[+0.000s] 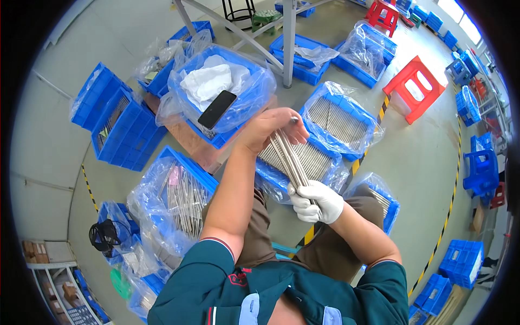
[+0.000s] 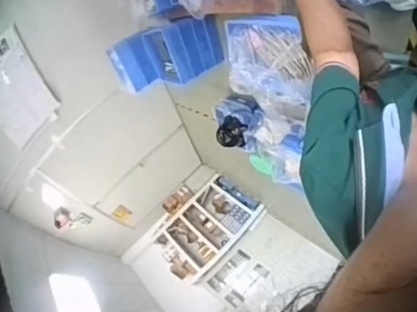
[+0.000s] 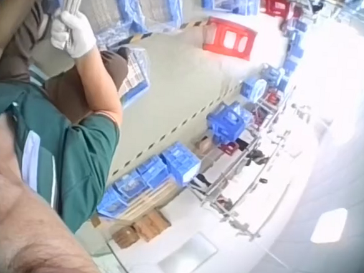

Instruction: Inspecting and sorting metal rods and small ring components in a factory environment.

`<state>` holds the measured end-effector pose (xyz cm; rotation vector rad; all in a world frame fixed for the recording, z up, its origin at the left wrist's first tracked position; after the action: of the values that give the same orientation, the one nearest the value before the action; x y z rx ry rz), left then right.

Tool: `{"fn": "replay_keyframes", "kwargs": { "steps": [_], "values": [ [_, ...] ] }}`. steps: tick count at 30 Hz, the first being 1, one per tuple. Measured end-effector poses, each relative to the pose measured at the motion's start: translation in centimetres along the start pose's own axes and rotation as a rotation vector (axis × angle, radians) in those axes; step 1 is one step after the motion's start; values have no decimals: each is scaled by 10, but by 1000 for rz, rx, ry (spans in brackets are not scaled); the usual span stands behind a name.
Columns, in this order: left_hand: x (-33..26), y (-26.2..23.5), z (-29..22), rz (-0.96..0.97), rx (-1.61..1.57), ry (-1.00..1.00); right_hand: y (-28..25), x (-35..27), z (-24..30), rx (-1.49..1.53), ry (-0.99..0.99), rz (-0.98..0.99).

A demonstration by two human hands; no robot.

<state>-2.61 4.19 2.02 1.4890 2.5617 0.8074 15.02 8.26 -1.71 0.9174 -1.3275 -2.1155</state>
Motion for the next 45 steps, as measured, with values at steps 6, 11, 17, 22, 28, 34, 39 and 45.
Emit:
{"fn": "replay_keyframes", "kwargs": {
  "steps": [6,11,17,22,28,34,39,45],
  "values": [
    [5,19,26,299,123,-182,-1,11,10,71,-40,25],
    [14,40,44,228,-240,-108,-8,16,21,-9,-112,-108],
    [5,-12,101,-504,-619,-109,-13,-16,78,-215,-687,-476],
    [-20,53,148,-402,-896,-374,26,-58,101,-425,-1301,-601],
    [-16,76,133,-375,-824,-361,36,-51,98,-593,-1323,-535],
    [-28,37,140,-533,-179,-454,46,-84,127,-477,-1444,-471],
    [-11,-34,62,-714,724,39,-16,-75,116,59,-1003,-464],
    [-10,-49,5,-576,1108,-55,-60,-27,49,-89,-205,-413]
  ]
}}
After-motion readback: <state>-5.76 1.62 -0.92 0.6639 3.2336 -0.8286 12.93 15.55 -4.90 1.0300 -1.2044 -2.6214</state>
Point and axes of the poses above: each hand's wrist, its own x-axis towards the middle knuckle, its own y-axis out of the palm, z = x × y, the point moved 6 cm from there along x, towards the middle knuckle, and after that the axes turned 6 degrees about y, right-handed, at the moved point
